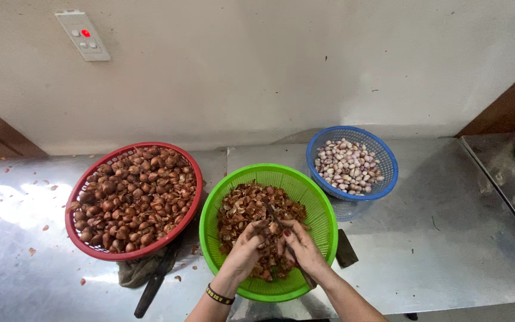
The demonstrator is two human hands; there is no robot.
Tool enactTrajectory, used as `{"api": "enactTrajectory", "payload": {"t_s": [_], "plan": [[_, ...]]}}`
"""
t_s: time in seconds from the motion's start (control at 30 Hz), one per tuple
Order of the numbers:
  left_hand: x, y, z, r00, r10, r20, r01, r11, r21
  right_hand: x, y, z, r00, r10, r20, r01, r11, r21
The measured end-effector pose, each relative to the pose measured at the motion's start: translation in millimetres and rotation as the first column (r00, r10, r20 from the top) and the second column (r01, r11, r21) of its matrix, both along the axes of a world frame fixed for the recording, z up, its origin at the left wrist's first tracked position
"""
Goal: The person peels shallots one by one using a small knife. They hold each shallot in the left hand and remove the outer skin with the knife in the right hand, placing the peeled shallot into a blue basket and the skins into a green basket.
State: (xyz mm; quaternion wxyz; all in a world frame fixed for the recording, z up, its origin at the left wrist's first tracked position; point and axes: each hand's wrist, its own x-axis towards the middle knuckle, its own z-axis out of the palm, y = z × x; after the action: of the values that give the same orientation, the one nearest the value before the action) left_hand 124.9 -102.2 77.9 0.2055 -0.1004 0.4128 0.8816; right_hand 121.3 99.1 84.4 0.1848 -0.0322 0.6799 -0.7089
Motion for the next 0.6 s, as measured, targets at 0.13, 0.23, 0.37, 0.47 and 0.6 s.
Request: {"api": "enactTrajectory", "payload": {"t_s": [0.13, 0.23, 0.37, 0.47, 0.6], "plan": [[4.0, 10.2, -2.7, 0.977, 0.117, -0.177, -0.153, 0.967, -0.202, 15.2, -11.6, -4.5, 0.999, 0.02, -0.026, -0.02, 0.999, 0.026], [3.8, 14.3, -6.9, 0.966, 0.184, -0.184, -0.215, 0.962, -0.168, 23.5, -13.5, 1.3, 0.996, 0.023, -0.089, -0.021, 0.999, 0.03], [10.8, 19.0, -6.6, 0.971, 0.222, -0.092, -0.23, 0.969, -0.088, 33.2, -10.3, 13.6, 0.972, 0.05, -0.229, -0.04, 0.998, 0.049], [19.7, 19.4, 1.3, 0.963, 0.235, -0.129, -0.248, 0.963, -0.101, 40.7, -10.9, 23.9, 0.966, 0.068, -0.249, -0.062, 0.998, 0.031], [26.8, 22.6, 14.5, 0.95, 0.262, -0.167, -0.288, 0.946, -0.151, 48.3, -13.1, 27.2, 0.973, 0.021, -0.231, 0.014, 0.989, 0.15]]}}
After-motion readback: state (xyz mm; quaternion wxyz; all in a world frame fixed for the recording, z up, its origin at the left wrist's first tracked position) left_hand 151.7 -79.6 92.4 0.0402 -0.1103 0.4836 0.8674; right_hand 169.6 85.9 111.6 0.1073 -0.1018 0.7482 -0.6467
